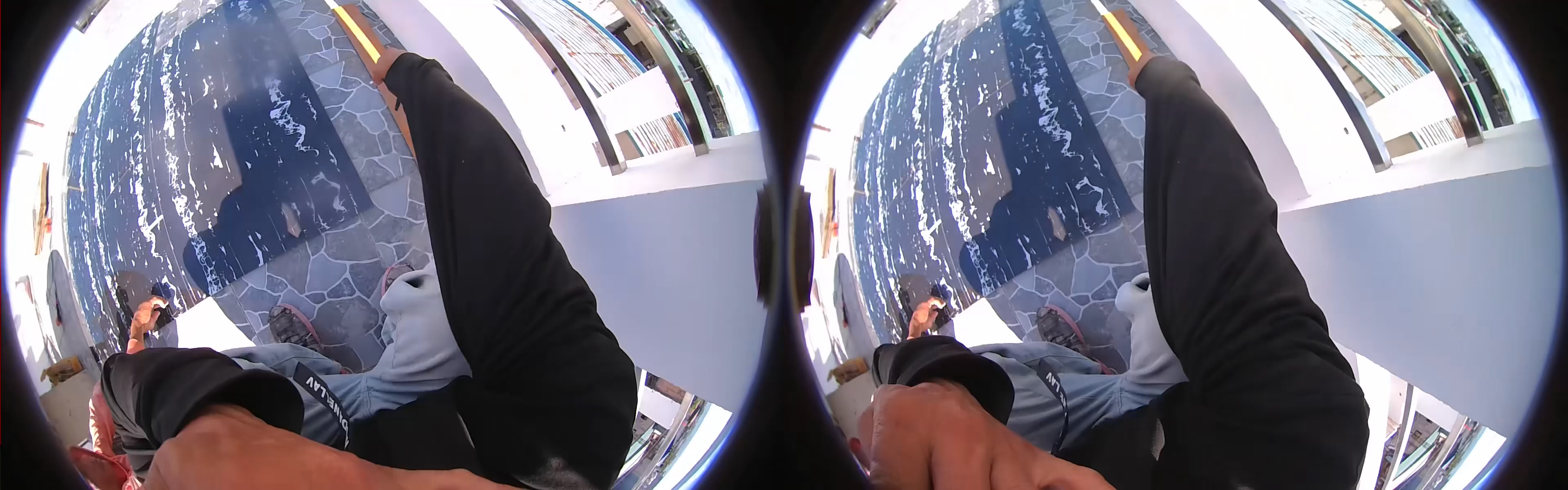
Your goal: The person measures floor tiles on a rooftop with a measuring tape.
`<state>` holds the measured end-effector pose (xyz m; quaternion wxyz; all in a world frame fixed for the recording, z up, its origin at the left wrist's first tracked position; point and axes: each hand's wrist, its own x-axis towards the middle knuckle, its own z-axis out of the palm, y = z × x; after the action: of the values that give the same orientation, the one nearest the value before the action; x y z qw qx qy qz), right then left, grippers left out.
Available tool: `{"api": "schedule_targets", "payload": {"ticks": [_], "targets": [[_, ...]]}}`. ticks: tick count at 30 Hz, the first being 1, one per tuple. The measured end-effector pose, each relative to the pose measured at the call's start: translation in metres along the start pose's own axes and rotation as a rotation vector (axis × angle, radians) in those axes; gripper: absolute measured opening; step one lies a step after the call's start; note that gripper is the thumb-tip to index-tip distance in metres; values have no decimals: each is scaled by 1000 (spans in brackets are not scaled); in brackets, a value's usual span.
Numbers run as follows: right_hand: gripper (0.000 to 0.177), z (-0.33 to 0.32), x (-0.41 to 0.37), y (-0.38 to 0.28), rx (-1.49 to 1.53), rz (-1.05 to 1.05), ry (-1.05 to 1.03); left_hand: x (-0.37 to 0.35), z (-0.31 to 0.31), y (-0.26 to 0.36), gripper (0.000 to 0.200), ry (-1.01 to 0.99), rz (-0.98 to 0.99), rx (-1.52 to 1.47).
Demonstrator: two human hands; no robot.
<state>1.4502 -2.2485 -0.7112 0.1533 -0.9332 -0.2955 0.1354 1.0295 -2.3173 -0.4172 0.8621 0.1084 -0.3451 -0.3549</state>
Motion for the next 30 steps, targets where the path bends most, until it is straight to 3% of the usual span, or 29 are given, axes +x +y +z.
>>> {"api": "schedule_targets", "payload": {"ticks": [3, 4, 11, 16, 18, 19, 20, 22, 23, 24, 25, 26, 27, 29, 30], "targets": [[32, 5, 6, 1, 9, -36, -61, 6, -3, -9, 23, 5, 54, -20], [21, -9, -10, -9, -17, -105, -91, 7, -4, -11, 24, 9, 78, -23], [31, -10, 11, 20, -209, -715, -200, 22, -4, -16, 26, 35, 206, -9], [42, -24, 14, 28, -182, -1248, -140, 27, -5, -21, 28, 66, 262, 15], [37, -18, 16, 26, 35, -899, -248, 28, -2, -25, 28, 102, 281, 104], [35, -18, 21, 29, 17, -830, -250, 26, 0, -23, 28, 137, 288, 223], [33, -13, 26, 30, -153, -909, -239, 23, 2, -23, 28, 174, 292, 343], [30, -5, 38, 36, -564, -1204, -127, 19, 4, -16, 29, 79, 41, -178], [24, -13, 27, 35, -386, -1208, -167, 18, 1, -18, 30, 43, -59, -354], [21, -10, 17, 26, -316, -829, -314, 13, -12, -32, 30, 68, 5, -26], [20, -19, 7, 21, -470, -1062, -221, 12, -20, -45, 31, 85, 84, 298], [18, -16, 12, 17, -562, -1088, -245, 8, -19, -56, 31, 93, 56, 107], [16, -6, 21, 25, -548, -1020, -164, 2, -17, -63, 30, 104, 24, -82], [25, 23, 57, 40, -329, -724, -258, -7, -24, -59, 29, -20, -124, -150], [30, 30, 71, 44, -241, -602, -267, -5, -16, -46, 30, 35, -117, -175]]}}
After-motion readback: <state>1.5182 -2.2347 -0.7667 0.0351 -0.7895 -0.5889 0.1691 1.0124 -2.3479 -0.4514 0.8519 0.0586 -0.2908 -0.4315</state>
